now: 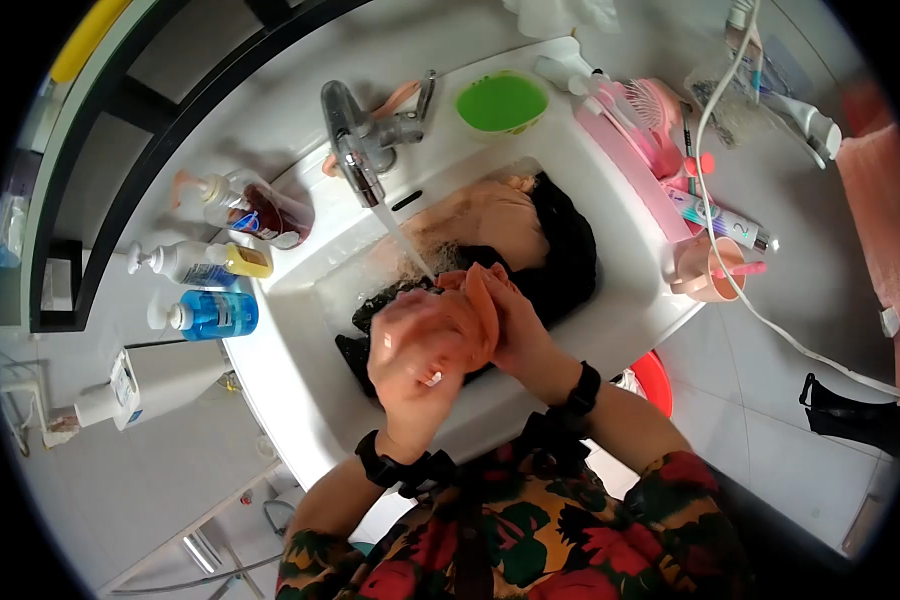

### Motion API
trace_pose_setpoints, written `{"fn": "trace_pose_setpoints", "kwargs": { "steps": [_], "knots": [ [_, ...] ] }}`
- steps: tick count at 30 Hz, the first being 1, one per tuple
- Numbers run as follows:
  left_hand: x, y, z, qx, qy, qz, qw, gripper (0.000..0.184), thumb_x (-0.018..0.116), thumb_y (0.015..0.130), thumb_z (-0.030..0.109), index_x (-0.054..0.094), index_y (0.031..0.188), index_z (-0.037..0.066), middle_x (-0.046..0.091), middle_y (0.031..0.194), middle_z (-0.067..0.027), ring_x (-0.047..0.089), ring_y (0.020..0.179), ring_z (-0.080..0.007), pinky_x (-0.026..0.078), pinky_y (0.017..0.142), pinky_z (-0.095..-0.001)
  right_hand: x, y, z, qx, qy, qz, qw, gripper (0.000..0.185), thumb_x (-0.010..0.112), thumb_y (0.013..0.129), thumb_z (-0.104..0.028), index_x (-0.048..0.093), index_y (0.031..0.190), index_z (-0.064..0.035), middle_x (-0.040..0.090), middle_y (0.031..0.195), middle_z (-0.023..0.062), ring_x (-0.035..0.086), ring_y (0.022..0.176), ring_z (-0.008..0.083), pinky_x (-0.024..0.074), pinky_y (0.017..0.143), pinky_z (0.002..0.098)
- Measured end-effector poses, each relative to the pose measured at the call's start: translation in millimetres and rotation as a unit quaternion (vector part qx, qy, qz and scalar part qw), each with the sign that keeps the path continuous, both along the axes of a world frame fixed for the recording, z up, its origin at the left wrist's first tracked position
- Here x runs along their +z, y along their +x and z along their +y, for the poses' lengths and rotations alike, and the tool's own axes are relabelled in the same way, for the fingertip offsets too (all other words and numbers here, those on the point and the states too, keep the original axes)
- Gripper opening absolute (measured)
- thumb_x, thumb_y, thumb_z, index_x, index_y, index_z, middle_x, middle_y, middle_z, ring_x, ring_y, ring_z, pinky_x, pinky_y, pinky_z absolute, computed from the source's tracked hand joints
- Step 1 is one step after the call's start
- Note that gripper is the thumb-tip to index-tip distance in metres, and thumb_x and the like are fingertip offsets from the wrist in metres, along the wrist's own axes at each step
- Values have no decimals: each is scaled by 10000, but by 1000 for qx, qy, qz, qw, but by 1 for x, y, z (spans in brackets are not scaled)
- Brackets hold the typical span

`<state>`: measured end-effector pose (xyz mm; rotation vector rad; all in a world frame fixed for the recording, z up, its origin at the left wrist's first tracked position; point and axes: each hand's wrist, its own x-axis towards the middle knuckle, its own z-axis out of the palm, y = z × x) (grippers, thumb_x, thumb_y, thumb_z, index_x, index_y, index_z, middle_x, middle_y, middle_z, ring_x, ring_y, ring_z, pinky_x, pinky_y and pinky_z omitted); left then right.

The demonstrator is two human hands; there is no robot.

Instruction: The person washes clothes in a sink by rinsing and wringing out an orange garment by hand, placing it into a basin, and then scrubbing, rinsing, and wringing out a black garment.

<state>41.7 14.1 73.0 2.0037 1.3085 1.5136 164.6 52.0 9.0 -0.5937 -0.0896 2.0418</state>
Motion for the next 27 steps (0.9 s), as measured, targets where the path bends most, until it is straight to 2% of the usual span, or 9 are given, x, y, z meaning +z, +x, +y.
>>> {"fn": "trace_pose_setpoints", "kwargs": {
  "steps": [5, 7, 9, 14, 18, 21, 23, 25, 27],
  "knots": [
    [6, -5, -12, -63, 104, 123, 985, 282, 630, 447, 51, 593, 714, 134, 558, 923, -54, 522, 892, -281, 442, 818, -453, 23, -3, 18, 139, 6, -18, 990, 131, 489, 867, -129, 530, 931, -23, 586, 994, 124, 561, 892, 172, 460, 805, 279],
    [5, -10, -18, -144, 143, 157, 966, 283, 610, 453, 93, 594, 729, 148, 561, 932, -36, 510, 913, -272, 431, 808, -440, 27, -7, 28, 206, 96, -45, 973, 95, 487, 858, -88, 522, 915, -21, 584, 1003, 133, 564, 877, 168, 455, 797, 266],
    [-9, -15, -25, -168, 143, 215, 951, 274, 592, 460, 136, 584, 733, 149, 559, 957, -31, 496, 939, -257, 423, 790, -430, 30, -11, 34, 223, 105, -38, 969, 81, 530, 811, -24, 511, 890, -22, 590, 954, 117, 561, 863, 155, 451, 791, 252],
    [-23, -18, -25, -272, 201, 341, 877, 128, 559, 582, 184, 542, 698, 133, 531, 902, -15, 488, 925, -228, 412, 829, -399, 22, -18, 33, 209, 153, -202, 945, 232, 645, 680, 8, 498, 855, -31, 587, 853, 56, 545, 821, 115, 439, 750, 224],
    [-41, -17, -25, -316, 189, 487, 792, 113, 528, 640, 190, 549, 737, 136, 516, 882, -13, 475, 928, -223, 381, 892, -384, 20, -26, 26, 223, 190, -276, 916, 279, 655, 651, 0, 491, 875, -32, 588, 858, 49, 538, 809, 104, 434, 739, 222],
    [-63, -23, -22, -307, 193, 506, 783, 129, 530, 639, 189, 559, 757, 145, 514, 865, -10, 473, 930, -221, 349, 927, -381, 15, -33, 24, 204, 247, -322, 891, 317, 658, 630, 9, 488, 896, -24, 589, 852, 51, 539, 808, 105, 435, 745, 223],
    [-67, -34, -26, -304, 192, 494, 792, 122, 537, 633, 181, 550, 749, 147, 523, 899, -7, 473, 970, -219, 336, 936, -387, 19, -33, 23, 154, 282, -357, 877, 320, 632, 647, 36, 480, 924, -17, 588, 878, 82, 541, 821, 128, 439, 752, 238],
    [-48, -42, -34, -235, 123, 335, 904, 151, 555, 630, 159, 561, 780, 146, 532, 958, -12, 471, 1012, -229, 337, 929, -398, 27, -31, 24, 135, 273, -293, 906, 318, 602, 663, 54, 474, 946, -15, 585, 900, 100, 544, 841, 145, 444, 760, 251],
    [-20, -40, -42, -196, 97, 277, 936, 191, 606, 637, 133, 583, 826, 131, 537, 1015, -23, 472, 1032, -244, 350, 904, -401, 31, -28, 23, 115, 262, -227, 931, 318, 571, 680, 72, 467, 968, -12, 582, 922, 118, 547, 862, 162, 448, 769, 264]
  ]
}}
